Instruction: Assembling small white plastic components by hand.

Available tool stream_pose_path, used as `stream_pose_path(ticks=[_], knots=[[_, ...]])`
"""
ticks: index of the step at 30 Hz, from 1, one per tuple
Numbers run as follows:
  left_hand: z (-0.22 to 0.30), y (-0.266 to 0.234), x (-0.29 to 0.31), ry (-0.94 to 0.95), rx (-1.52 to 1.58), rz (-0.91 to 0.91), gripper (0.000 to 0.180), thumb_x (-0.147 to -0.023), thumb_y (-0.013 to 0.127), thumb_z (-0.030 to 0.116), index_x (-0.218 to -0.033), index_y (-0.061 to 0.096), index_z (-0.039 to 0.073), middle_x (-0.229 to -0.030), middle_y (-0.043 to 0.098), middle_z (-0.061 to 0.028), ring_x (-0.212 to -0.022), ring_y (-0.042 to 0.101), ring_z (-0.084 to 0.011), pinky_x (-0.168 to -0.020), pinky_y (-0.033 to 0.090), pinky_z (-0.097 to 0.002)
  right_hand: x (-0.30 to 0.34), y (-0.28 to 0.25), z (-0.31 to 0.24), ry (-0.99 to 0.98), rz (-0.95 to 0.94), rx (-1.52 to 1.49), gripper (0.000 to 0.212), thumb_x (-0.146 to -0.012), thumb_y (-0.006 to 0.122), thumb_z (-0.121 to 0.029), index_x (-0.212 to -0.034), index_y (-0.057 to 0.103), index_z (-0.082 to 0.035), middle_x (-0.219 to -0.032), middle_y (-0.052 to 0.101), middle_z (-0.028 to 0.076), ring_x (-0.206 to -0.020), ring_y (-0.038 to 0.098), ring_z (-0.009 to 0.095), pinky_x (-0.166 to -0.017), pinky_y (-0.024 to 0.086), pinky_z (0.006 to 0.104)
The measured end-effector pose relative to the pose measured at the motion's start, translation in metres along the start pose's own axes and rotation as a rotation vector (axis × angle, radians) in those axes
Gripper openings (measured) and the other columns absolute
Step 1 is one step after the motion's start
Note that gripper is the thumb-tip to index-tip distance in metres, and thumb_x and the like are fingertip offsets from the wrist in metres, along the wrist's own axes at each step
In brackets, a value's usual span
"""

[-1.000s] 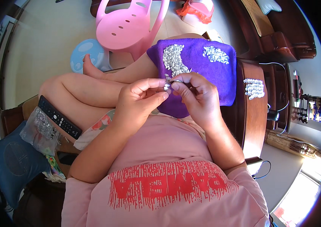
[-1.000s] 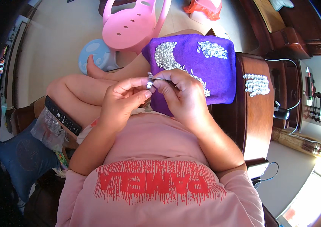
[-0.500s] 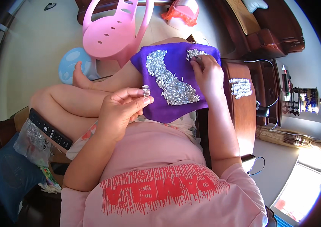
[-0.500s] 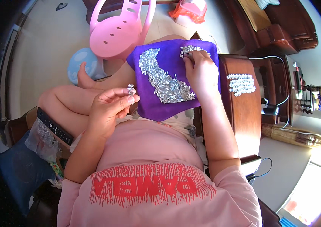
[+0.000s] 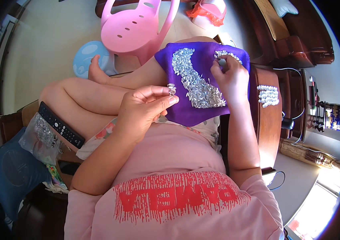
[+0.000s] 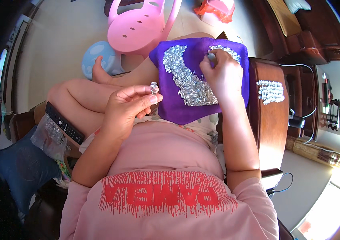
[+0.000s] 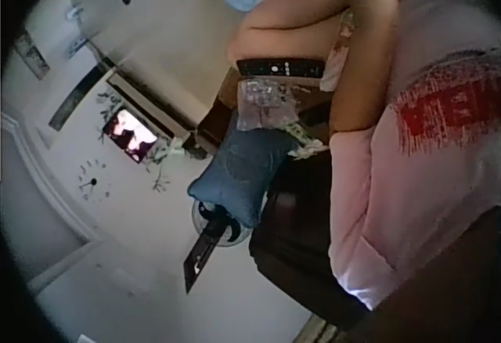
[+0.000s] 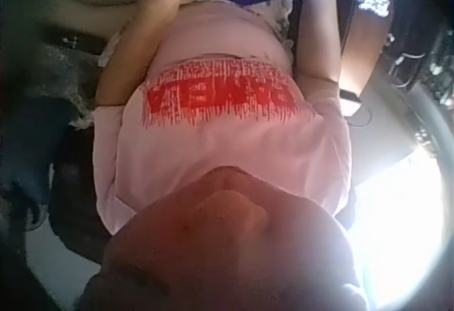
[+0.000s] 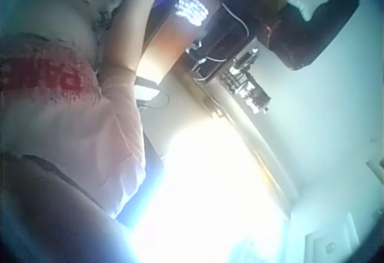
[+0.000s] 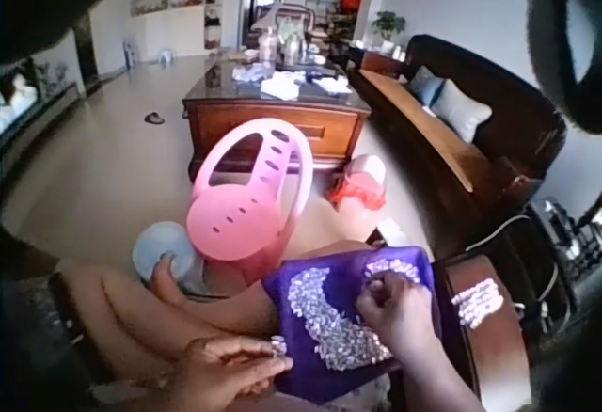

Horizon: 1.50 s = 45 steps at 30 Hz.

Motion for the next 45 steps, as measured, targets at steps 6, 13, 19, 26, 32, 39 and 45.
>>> stream_pose_path(ticks=[6,13,19,26,32,39,45], knots=[[-0.003,0.000,-0.001,0.033,0.002,-0.001,0.018,-0.090,0.072,0.002,-0.107,0.070,-0.002,-0.094,0.074,-0.0135,-0.064,0.058,-0.0070,-0.052,0.043,-0.0196,0.043,0.004,-0.048,0.263,-0.439,-0.865,0.011,-0.088,0.074,-0.003,-0.098,0.071,-0.002,-0.085,0.068,-0.003,-0.077,0.059,0.003,-0.068,0.050,0.0212],[-0.002,0.002,0.000,0.161,-0.039,0.026,0.019,-0.087,0.075,0.000,-0.105,0.070,-0.004,-0.083,0.070,-0.0048,-0.068,0.060,-0.0047,-0.056,0.048,-0.0196,0.060,0.012,-0.066,0.301,-0.531,-1.057,0.011,-0.090,0.071,0.001,-0.101,0.068,0.000,-0.093,0.069,0.001,-0.084,0.062,0.007,-0.076,0.052,0.0231],[-0.009,0.000,-0.001,0.309,-0.123,0.038,0.018,-0.088,0.073,-0.002,-0.106,0.070,-0.004,-0.085,0.071,-0.0057,-0.071,0.061,-0.0048,-0.061,0.050,-0.0204,0.057,0.011,-0.070,0.392,-0.515,-1.063,0.026,-0.088,0.073,0.002,-0.113,0.063,-0.001,-0.094,0.068,0.001,-0.086,0.063,0.006,-0.076,0.052,0.0222],[-0.007,0.001,0.001,0.322,-0.225,0.017,0.018,-0.090,0.071,-0.002,-0.108,0.070,-0.003,-0.088,0.072,-0.0066,-0.074,0.063,-0.0058,-0.065,0.052,-0.0211,0.059,0.019,-0.065,0.312,-0.462,-1.080,0.032,-0.086,0.076,0.001,-0.115,0.063,-0.001,-0.092,0.067,0.000,-0.082,0.060,0.005,-0.075,0.051,0.0216],[-0.001,0.004,0.004,0.357,-0.237,0.034,0.018,-0.091,0.070,0.001,-0.109,0.070,-0.003,-0.087,0.072,-0.0049,-0.073,0.062,-0.0047,-0.064,0.052,-0.0201,0.059,0.016,-0.067,0.206,-0.368,-0.921,0.032,-0.084,0.076,0.000,-0.114,0.062,-0.003,-0.094,0.069,0.003,-0.082,0.064,0.006,-0.071,0.053,0.0227],[0.005,0.004,0.004,0.308,-0.197,0.010,0.014,-0.093,0.068,0.001,-0.105,0.071,-0.005,-0.084,0.072,-0.0057,-0.070,0.061,-0.0038,-0.061,0.051,-0.0202,0.060,0.004,-0.074,0.059,-0.281,-0.802,0.034,-0.084,0.076,0.001,-0.114,0.061,-0.006,-0.093,0.070,0.004,-0.080,0.067,0.009,-0.067,0.055,0.0248],[0.005,0.004,0.006,0.338,-0.122,0.008,0.015,-0.093,0.068,0.002,-0.107,0.070,-0.005,-0.079,0.069,-0.0036,-0.067,0.058,-0.0035,-0.058,0.047,-0.0196,0.061,-0.002,-0.080,-0.008,-0.274,-0.864,0.032,-0.089,0.072,-0.001,-0.117,0.056,-0.003,-0.096,0.066,0.007,-0.086,0.065,0.012,-0.070,0.054,0.0265]])
Point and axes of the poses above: each hand's wrist, its own x-axis away from the middle knuckle, its own y-axis out of the palm, z = x × y, the point moved 4 cm from there along -x, towards the middle knuckle
